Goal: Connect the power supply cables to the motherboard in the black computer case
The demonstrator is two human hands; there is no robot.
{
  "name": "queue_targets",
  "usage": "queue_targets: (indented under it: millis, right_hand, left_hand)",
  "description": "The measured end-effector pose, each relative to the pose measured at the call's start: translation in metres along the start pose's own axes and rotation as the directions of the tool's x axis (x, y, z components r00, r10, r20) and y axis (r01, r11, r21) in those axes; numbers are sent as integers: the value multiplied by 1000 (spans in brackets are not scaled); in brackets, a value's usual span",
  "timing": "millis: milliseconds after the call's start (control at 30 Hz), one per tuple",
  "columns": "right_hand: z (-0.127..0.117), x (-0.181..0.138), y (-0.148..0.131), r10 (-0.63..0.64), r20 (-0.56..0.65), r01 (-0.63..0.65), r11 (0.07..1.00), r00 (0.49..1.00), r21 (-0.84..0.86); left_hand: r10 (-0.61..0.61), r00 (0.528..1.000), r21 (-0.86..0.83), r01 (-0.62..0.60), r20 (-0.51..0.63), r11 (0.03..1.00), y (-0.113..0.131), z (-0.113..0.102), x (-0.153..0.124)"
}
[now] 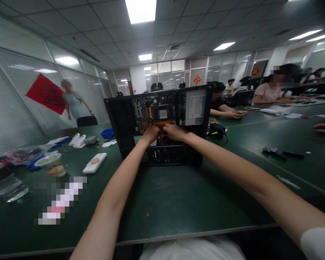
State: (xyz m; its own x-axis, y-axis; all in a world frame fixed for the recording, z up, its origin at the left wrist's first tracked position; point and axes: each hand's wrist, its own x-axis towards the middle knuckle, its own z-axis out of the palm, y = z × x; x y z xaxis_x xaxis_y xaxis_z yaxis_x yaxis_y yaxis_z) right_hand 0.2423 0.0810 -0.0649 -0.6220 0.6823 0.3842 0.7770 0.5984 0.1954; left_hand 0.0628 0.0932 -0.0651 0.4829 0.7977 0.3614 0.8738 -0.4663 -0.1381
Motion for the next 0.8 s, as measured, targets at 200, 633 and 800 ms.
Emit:
queue_targets:
  millis: [200, 633, 800]
  right_hand:
    - [5, 7, 1, 32, -6, -32, 999, 999, -20]
    - [3, 2, -1, 54, 20, -53, 997, 998, -55]
    - [4, 3, -1, 36, 28, -34, 997, 999, -62]
  left_hand:
    - [18, 1000, -13, -19, -20, 1000, 0, 1, -2]
    - [11, 999, -4, -11, -31, 1000, -2, 2, -2]
    - [18, 999, -5, -18, -33, 1000, -2, 3, -2]
